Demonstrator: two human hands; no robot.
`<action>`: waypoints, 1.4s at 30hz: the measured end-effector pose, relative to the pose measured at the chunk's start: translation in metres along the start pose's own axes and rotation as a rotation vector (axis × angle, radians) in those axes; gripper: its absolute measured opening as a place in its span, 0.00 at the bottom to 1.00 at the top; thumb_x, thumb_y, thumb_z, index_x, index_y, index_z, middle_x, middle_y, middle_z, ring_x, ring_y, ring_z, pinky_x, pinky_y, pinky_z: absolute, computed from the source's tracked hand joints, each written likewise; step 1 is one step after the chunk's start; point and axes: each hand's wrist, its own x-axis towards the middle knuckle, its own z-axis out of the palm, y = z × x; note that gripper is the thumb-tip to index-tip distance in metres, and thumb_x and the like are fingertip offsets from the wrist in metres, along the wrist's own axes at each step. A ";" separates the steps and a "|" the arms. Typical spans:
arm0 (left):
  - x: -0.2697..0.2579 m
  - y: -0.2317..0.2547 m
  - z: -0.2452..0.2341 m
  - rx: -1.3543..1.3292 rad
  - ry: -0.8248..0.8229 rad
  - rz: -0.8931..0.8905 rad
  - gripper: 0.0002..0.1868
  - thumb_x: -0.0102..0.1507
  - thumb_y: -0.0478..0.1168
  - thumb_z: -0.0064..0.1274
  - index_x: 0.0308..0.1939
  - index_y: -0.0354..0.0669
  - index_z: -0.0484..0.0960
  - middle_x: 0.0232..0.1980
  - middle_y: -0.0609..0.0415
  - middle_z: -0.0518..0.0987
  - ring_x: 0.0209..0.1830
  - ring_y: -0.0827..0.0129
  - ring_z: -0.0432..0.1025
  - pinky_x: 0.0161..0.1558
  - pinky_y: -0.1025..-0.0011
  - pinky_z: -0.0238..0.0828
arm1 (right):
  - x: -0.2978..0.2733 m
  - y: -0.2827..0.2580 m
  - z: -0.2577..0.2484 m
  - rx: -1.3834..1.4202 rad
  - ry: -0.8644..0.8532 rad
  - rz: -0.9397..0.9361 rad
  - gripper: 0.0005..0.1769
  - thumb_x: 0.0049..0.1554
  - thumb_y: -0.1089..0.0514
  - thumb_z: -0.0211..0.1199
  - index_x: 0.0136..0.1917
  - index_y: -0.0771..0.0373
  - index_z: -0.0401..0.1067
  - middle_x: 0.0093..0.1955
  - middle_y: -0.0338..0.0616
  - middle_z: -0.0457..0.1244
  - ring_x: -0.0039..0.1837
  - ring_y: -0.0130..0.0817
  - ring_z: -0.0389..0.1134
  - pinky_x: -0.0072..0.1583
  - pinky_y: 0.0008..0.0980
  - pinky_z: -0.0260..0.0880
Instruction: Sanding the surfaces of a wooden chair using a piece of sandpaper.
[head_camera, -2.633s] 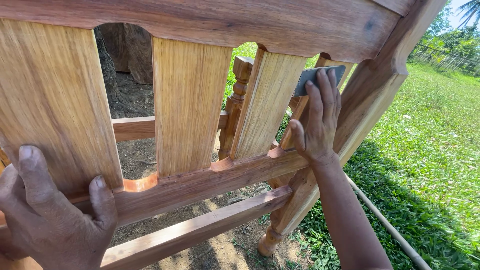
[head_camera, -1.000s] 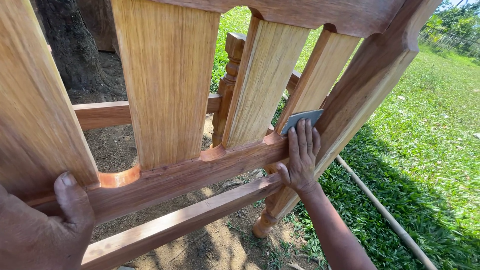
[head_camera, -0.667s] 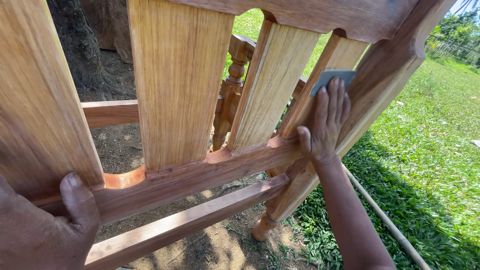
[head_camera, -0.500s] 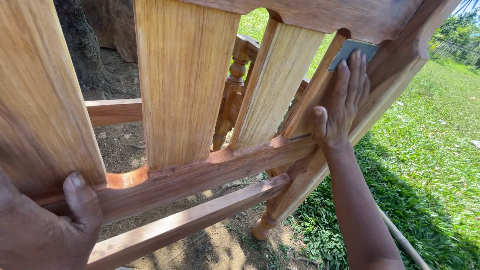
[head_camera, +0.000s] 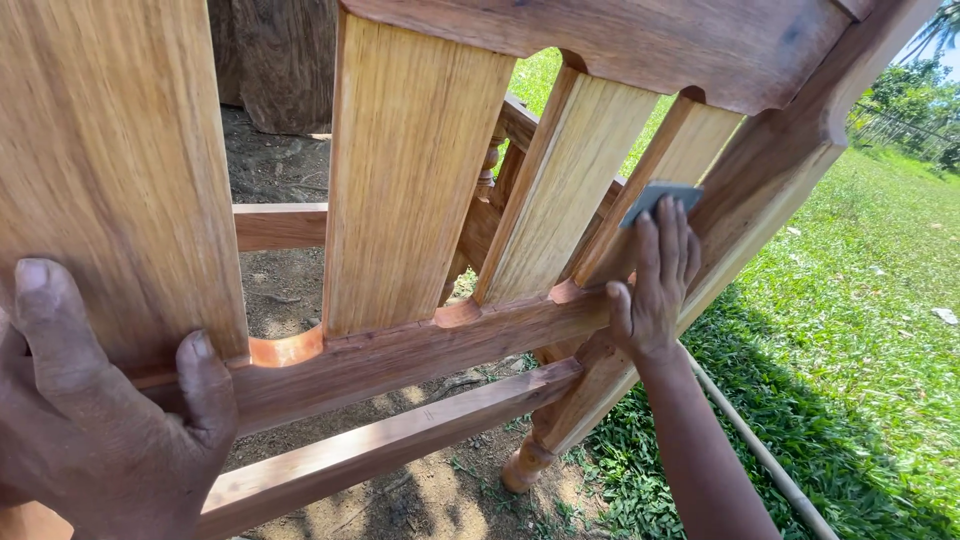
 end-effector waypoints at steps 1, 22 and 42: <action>-0.001 0.001 0.000 -0.002 -0.009 -0.013 0.48 0.73 0.37 0.54 0.85 0.42 0.36 0.73 0.30 0.52 0.70 0.49 0.58 0.66 0.52 0.65 | 0.020 -0.001 -0.009 0.029 0.015 0.001 0.43 0.71 0.31 0.32 0.83 0.64 0.50 0.87 0.58 0.44 0.89 0.54 0.41 0.85 0.56 0.36; 0.010 0.006 -0.008 -0.070 -0.035 0.011 0.43 0.75 0.34 0.55 0.82 0.34 0.39 0.70 0.29 0.62 0.62 0.48 0.71 0.61 0.57 0.75 | 0.004 0.007 -0.017 0.014 -0.011 -0.025 0.41 0.71 0.31 0.35 0.82 0.64 0.54 0.86 0.56 0.45 0.88 0.52 0.44 0.84 0.54 0.37; 0.040 0.028 -0.022 -0.138 -0.236 -0.222 0.45 0.71 0.31 0.53 0.83 0.33 0.39 0.61 0.27 0.66 0.48 0.44 0.77 0.53 0.58 0.81 | 0.055 0.020 -0.019 -0.017 0.080 0.023 0.41 0.72 0.31 0.34 0.84 0.61 0.52 0.88 0.51 0.44 0.89 0.48 0.40 0.86 0.53 0.37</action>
